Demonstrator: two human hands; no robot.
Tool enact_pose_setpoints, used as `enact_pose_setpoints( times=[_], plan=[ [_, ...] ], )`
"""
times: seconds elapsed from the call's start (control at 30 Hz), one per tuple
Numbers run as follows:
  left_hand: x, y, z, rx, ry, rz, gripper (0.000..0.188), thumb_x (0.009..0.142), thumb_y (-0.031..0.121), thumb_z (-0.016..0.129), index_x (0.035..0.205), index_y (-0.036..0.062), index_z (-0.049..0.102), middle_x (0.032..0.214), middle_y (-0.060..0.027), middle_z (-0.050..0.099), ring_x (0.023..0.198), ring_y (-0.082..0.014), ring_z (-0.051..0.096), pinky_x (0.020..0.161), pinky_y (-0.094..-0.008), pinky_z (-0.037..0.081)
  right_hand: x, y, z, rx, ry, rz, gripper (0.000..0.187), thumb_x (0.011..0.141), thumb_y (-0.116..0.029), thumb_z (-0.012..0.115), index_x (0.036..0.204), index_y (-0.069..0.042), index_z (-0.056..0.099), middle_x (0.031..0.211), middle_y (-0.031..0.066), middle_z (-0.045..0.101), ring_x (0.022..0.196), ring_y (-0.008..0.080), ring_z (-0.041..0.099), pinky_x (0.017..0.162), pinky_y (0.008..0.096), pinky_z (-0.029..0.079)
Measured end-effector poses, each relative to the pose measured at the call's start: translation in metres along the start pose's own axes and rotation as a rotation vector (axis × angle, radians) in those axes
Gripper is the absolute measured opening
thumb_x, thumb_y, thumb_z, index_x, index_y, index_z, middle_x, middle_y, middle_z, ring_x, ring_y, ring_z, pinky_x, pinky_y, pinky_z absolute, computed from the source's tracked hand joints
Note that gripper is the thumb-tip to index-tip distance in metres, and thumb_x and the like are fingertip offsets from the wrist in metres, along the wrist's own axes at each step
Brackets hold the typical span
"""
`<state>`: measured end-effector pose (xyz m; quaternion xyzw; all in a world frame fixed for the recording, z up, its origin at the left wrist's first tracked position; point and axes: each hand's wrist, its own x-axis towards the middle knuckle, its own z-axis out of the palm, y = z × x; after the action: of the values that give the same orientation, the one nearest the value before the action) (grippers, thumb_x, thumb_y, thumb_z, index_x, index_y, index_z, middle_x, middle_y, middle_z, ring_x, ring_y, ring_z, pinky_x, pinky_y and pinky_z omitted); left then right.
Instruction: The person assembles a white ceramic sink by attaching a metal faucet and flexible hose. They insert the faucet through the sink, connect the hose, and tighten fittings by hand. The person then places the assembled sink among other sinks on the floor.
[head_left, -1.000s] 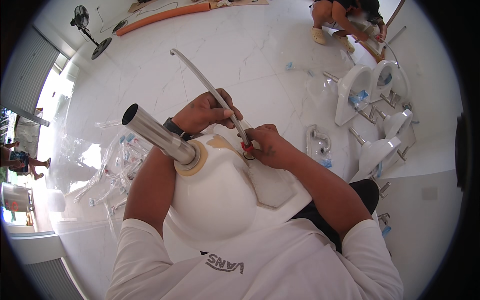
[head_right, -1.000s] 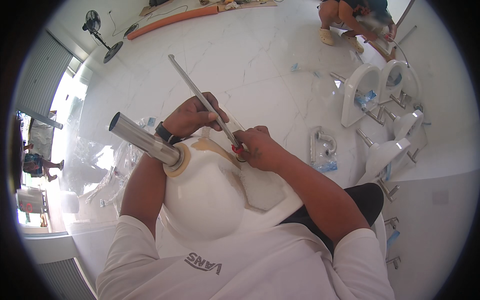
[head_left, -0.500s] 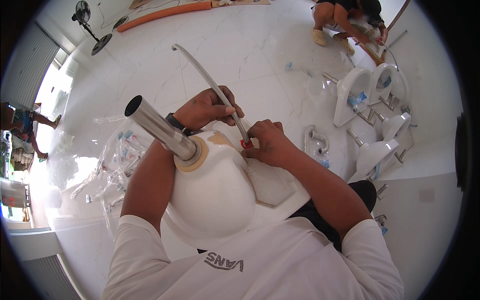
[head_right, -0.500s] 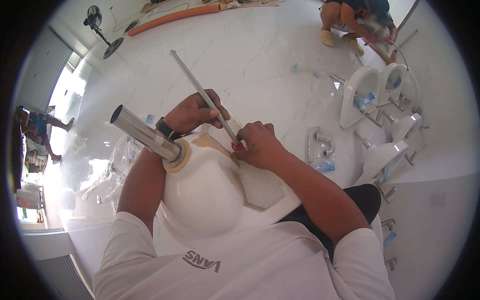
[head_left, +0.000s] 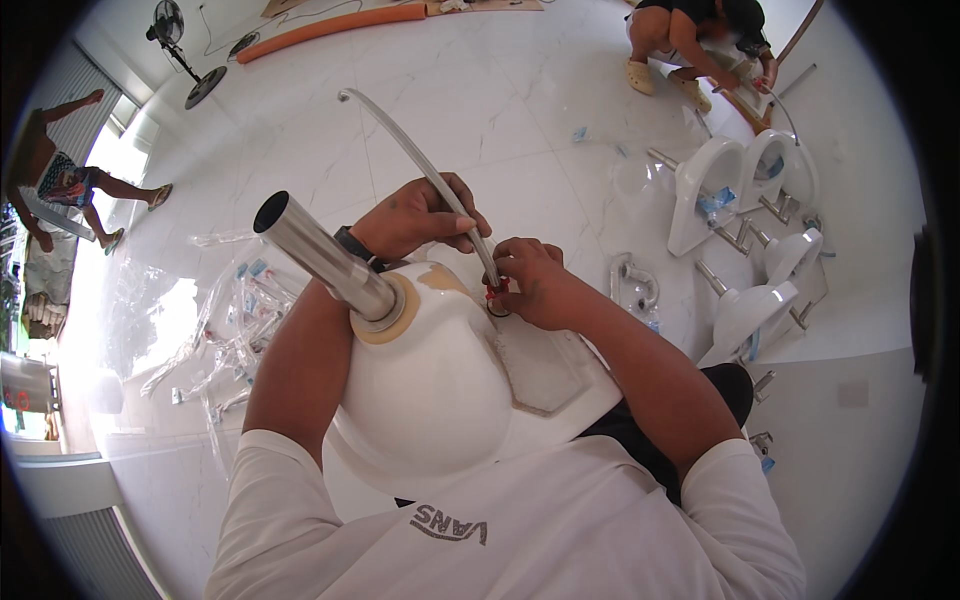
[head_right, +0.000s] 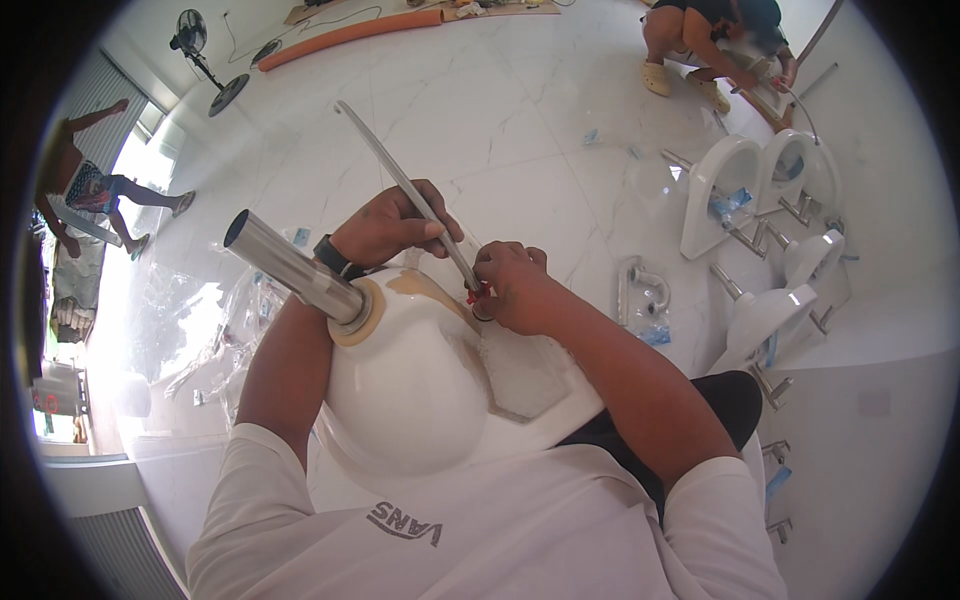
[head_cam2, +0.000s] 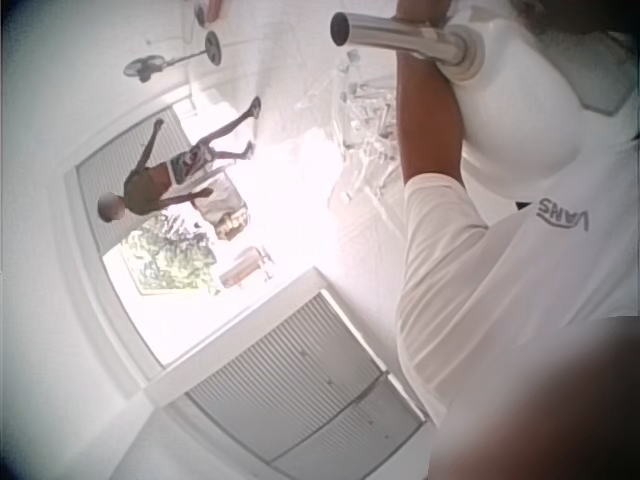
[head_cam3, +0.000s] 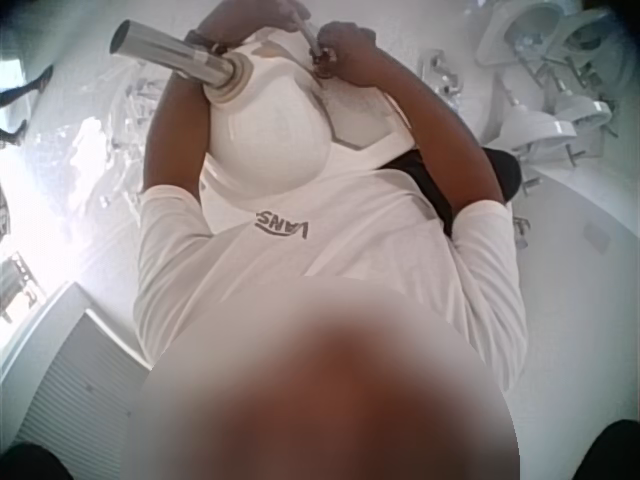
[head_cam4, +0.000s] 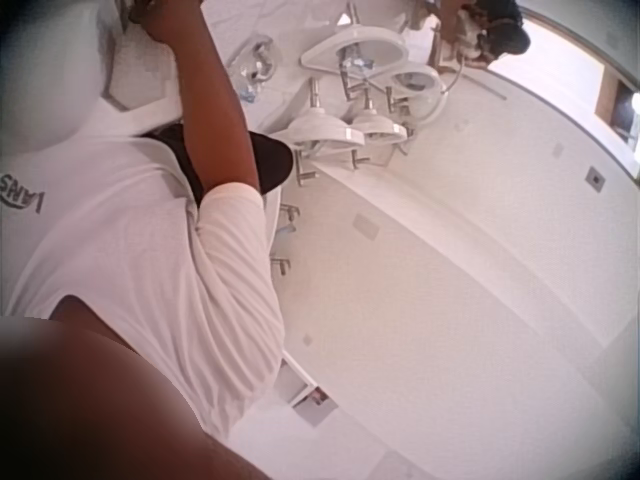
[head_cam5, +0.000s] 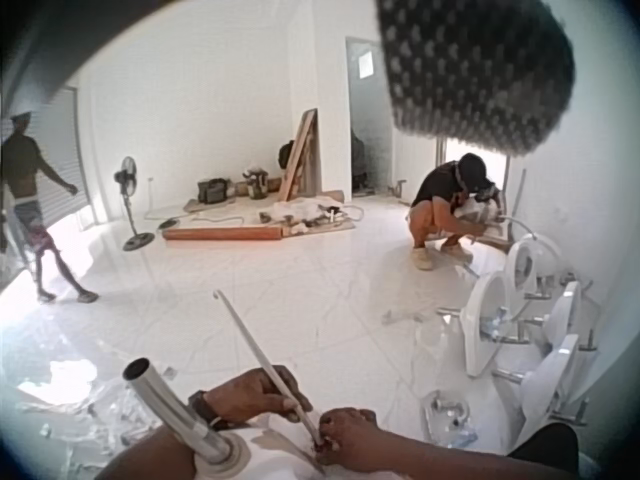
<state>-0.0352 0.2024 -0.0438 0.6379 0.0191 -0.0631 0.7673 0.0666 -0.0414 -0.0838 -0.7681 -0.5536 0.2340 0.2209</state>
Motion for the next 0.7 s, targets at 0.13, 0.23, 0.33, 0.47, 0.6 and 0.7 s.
enact_pose_setpoints(
  times=[0.13, 0.23, 0.33, 0.47, 0.6, 0.7],
  plan=[
    [0.002, 0.0, 0.001, 0.015, 0.014, -0.004, 0.021, 0.097, 0.011, 0.071, 0.112, 0.0033, 0.057, 0.109, -0.0193, 0.074, 0.098, -0.0249, 0.074, 0.086, -0.0355, 0.063, 0.012, 0.011, -0.023, 0.171, -0.272, 0.133, 0.025, 0.09, -0.021, 0.075, 0.114, -0.013, 0.074, 0.131, 0.0081, 0.062, 0.137, 0.0333, 0.046, 0.116, 0.0484, 0.031],
    [0.001, 0.0, 0.001, 0.029, 0.014, 0.012, 0.021, 0.097, 0.011, 0.071, 0.111, 0.0035, 0.058, 0.109, -0.0191, 0.074, 0.097, -0.0248, 0.074, 0.085, -0.0356, 0.063, 0.011, 0.009, -0.028, 0.127, -0.254, 0.093, 0.035, 0.088, -0.018, 0.076, 0.123, -0.014, 0.072, 0.134, 0.0143, 0.063, 0.14, 0.0348, 0.046, 0.12, 0.0526, 0.032],
    [0.0, 0.001, 0.001, 0.03, 0.021, 0.017, 0.021, 0.097, 0.011, 0.072, 0.111, 0.0035, 0.058, 0.108, -0.0186, 0.074, 0.097, -0.0248, 0.074, 0.085, -0.0359, 0.062, 0.003, 0.002, -0.025, 0.15, -0.187, 0.126, 0.039, 0.088, -0.017, 0.076, 0.127, -0.015, 0.071, 0.141, 0.0163, 0.06, 0.143, 0.0358, 0.044, 0.122, 0.0507, 0.03],
    [0.0, 0.0, 0.001, 0.034, 0.035, 0.016, 0.022, 0.096, 0.012, 0.072, 0.111, 0.0033, 0.057, 0.108, -0.0183, 0.074, 0.096, -0.0246, 0.074, 0.085, -0.0358, 0.062, 0.0, -0.001, -0.023, 0.143, -0.142, 0.091, 0.035, 0.089, -0.018, 0.076, 0.124, -0.013, 0.072, 0.137, 0.0148, 0.061, 0.142, 0.0345, 0.044, 0.121, 0.0484, 0.028],
    [-0.001, 0.0, 0.0, 0.03, 0.031, 0.008, 0.023, 0.096, 0.012, 0.072, 0.111, 0.0033, 0.057, 0.108, -0.0182, 0.074, 0.096, -0.0242, 0.074, 0.086, -0.0356, 0.062, 0.001, 0.004, -0.019, 0.124, -0.071, 0.014, 0.026, 0.089, -0.02, 0.076, 0.115, -0.013, 0.075, 0.12, 0.0082, 0.067, 0.133, 0.0278, 0.051, 0.117, 0.0461, 0.027],
    [0.0, -0.001, -0.001, 0.031, 0.019, 0.007, 0.022, 0.097, 0.012, 0.072, 0.112, 0.0035, 0.057, 0.108, -0.0182, 0.074, 0.097, -0.0239, 0.074, 0.087, -0.0354, 0.062, 0.002, 0.008, -0.016, 0.135, -0.063, -0.001, 0.024, 0.088, -0.019, 0.077, 0.112, -0.013, 0.076, 0.118, 0.0082, 0.068, 0.132, 0.0269, 0.052, 0.117, 0.0466, 0.026]
  ],
)
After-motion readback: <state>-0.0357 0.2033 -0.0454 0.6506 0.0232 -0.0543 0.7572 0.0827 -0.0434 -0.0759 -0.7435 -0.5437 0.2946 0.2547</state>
